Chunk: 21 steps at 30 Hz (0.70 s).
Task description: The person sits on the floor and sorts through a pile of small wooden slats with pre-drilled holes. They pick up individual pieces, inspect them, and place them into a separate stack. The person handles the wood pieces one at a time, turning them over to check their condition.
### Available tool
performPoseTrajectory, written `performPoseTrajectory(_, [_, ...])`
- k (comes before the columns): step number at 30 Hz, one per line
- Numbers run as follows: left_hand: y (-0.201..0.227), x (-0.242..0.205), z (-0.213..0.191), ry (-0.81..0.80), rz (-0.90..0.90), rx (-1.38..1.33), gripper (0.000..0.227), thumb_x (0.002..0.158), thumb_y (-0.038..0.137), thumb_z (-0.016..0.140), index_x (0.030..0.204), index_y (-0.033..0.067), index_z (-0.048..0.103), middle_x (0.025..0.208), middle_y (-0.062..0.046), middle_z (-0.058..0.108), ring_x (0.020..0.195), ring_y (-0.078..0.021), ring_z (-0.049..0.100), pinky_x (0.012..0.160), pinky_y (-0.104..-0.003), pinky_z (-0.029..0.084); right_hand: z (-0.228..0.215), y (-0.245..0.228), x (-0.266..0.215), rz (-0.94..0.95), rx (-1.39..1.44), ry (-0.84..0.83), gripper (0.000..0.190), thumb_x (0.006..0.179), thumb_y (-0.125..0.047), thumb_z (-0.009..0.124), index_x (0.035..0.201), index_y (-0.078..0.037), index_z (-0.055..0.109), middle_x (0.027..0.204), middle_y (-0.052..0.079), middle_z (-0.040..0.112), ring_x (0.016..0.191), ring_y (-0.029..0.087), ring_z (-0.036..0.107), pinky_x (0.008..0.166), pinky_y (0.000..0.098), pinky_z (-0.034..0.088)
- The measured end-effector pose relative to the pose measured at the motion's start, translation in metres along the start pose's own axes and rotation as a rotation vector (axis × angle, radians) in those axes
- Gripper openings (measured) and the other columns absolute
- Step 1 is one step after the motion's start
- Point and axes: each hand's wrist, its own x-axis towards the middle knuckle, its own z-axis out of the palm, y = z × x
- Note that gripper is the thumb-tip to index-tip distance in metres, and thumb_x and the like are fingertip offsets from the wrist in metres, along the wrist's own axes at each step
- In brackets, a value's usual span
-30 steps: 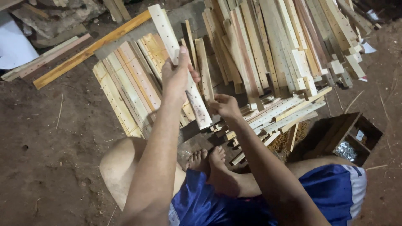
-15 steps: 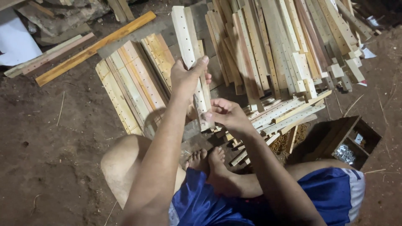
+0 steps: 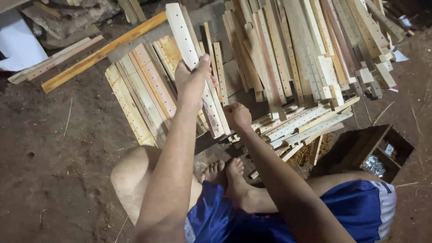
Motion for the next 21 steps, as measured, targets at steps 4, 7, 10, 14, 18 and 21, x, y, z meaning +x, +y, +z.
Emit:
performPoseTrajectory(4, [-0.005,0.001,0.001,0.013,0.005,0.012,0.037,0.087,0.023,0.076,0.101,-0.0027,0.053,0.075,-0.016,0.065,0.049,-0.0241,0.069,0.045,-0.039,0.067,0.001,0.004,0.012,0.159,0.155,-0.072,0.034,0.080,-0.047,0.078,0.109,-0.029,0.078,0.105,0.002,0.078,0.106,0.028,0.074,0.083,0.0443,0.059])
performPoseTrajectory(7, [-0.009,0.008,0.000,0.005,-0.006,0.037,0.038,0.086,0.023,0.077,0.100,-0.0025,0.052,0.071,-0.016,0.065,0.048,-0.0249,0.069,0.045,-0.040,0.067,-0.007,0.008,0.010,0.097,0.265,-0.100,0.043,0.082,-0.042,0.080,0.116,-0.015,0.077,0.111,0.013,0.076,0.112,0.036,0.071,0.087,0.0492,0.057])
performPoseTrajectory(10, [-0.010,0.005,0.006,-0.002,-0.031,0.056,0.039,0.085,0.022,0.077,0.100,-0.0031,0.052,0.070,-0.017,0.065,0.049,-0.0253,0.070,0.045,-0.040,0.067,-0.015,0.004,0.006,0.045,0.297,-0.128,0.048,0.085,-0.039,0.077,0.121,-0.008,0.075,0.115,0.020,0.074,0.114,0.040,0.069,0.090,0.0521,0.056])
performPoseTrajectory(14, [-0.013,0.001,0.011,0.005,-0.061,0.052,0.041,0.084,0.019,0.078,0.102,-0.0063,0.052,0.075,-0.019,0.066,0.051,-0.0258,0.070,0.047,-0.041,0.067,-0.045,-0.004,-0.018,-0.027,0.362,-0.105,0.064,0.084,-0.042,0.074,0.131,0.000,0.063,0.120,0.027,0.069,0.117,0.043,0.066,0.095,0.0559,0.055])
performPoseTrajectory(18, [-0.037,0.010,0.016,-0.025,-0.090,0.043,0.045,0.082,0.020,0.082,0.103,-0.0085,0.054,0.080,-0.022,0.069,0.055,-0.0277,0.072,0.049,-0.043,0.068,-0.087,-0.011,-0.072,-0.136,0.740,-0.061,0.059,0.100,-0.047,0.067,0.116,0.009,0.066,0.071,0.010,0.059,0.055,0.017,0.057,0.049,0.0309,0.047])
performPoseTrajectory(21, [-0.048,0.003,0.022,-0.086,-0.119,0.029,0.047,0.083,0.022,0.082,0.107,-0.0072,0.054,0.082,-0.020,0.069,0.060,-0.0275,0.074,0.052,-0.042,0.070,-0.120,-0.018,-0.115,-0.181,0.705,0.029,0.038,0.103,-0.039,0.060,0.112,-0.005,0.075,0.061,0.012,0.067,0.058,0.018,0.067,0.048,0.0312,0.051])
